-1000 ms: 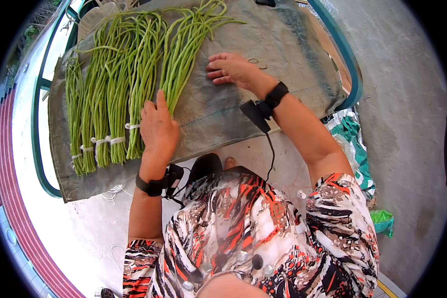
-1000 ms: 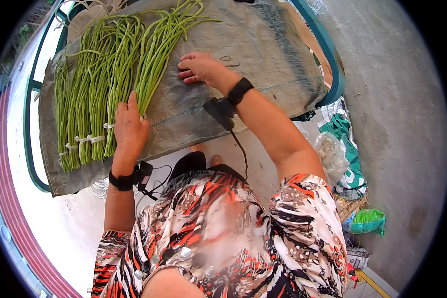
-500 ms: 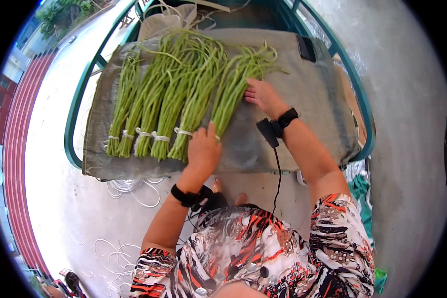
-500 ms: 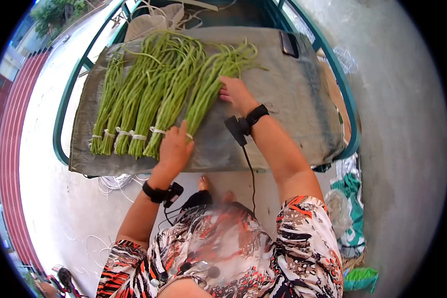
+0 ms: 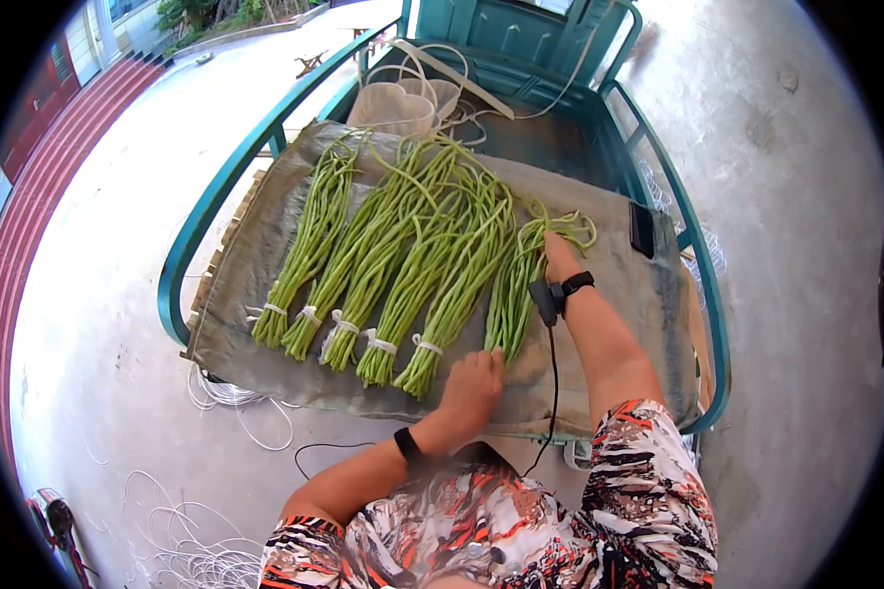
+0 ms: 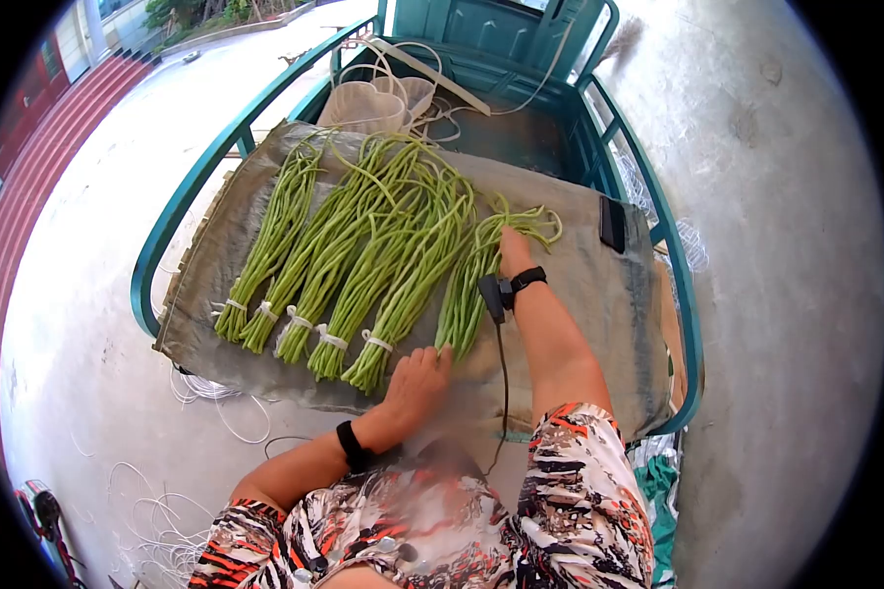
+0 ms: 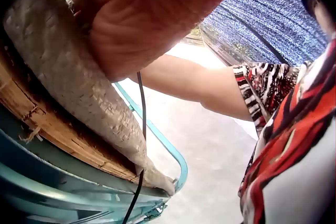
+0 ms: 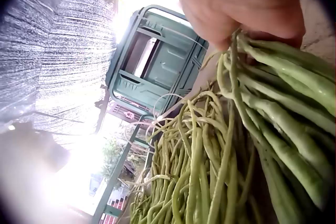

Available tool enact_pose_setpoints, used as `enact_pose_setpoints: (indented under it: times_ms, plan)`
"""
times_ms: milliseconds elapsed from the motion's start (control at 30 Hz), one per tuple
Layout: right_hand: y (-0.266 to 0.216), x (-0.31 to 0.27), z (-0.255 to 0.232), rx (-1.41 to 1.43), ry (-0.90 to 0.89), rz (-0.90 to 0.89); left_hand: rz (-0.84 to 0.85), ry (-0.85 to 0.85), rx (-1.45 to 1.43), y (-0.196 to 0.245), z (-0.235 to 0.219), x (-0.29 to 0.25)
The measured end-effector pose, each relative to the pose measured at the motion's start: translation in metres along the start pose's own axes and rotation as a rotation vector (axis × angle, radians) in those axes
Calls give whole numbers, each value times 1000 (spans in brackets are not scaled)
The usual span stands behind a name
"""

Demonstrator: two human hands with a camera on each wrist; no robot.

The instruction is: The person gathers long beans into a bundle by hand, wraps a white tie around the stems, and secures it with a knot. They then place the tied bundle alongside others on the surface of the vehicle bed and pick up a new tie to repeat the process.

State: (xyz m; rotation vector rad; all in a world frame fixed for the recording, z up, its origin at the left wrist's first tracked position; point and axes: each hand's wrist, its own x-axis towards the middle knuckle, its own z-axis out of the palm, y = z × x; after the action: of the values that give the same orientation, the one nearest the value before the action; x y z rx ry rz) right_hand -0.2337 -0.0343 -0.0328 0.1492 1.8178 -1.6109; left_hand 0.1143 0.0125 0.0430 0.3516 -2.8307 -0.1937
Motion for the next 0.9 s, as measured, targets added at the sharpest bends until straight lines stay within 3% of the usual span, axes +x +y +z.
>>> enact_pose_setpoints:
  times_ms: [100,167,200,300,433,567,633,767,800,900]
  plan:
    - [6,5,12,-165,-63,-195,-80,23,73,1,15,0]
    - [-26,-64,1,-436,-12,-279,-84,-49,52,17,-2,0]
    - [-15,-40,-4,-729,26,-328,-100,-99,43,16,1,-1]
    - [1,-24,-4,-647,147,-445,-167,-126,-230,15,-29,0]
    - [5,-13,-29,-121,-118,-161,-259,-122,-449,9,-33,-11]
    - [11,-59,-50,-340,-29,-344,-314,-114,-632,-3,-39,-31]
    - [28,-86,-69,-520,-176,-638,-338,-181,-785,-6,-50,-43]
    - [31,-169,-83,-882,-323,-1262,-287,-36,-723,-8,-60,-57]
    - [32,-188,-84,-960,-355,-1391,-410,3,-786,-2,-67,-56]
    - [43,-221,-87,-917,-480,-1273,-594,-18,-750,5,-77,-55]
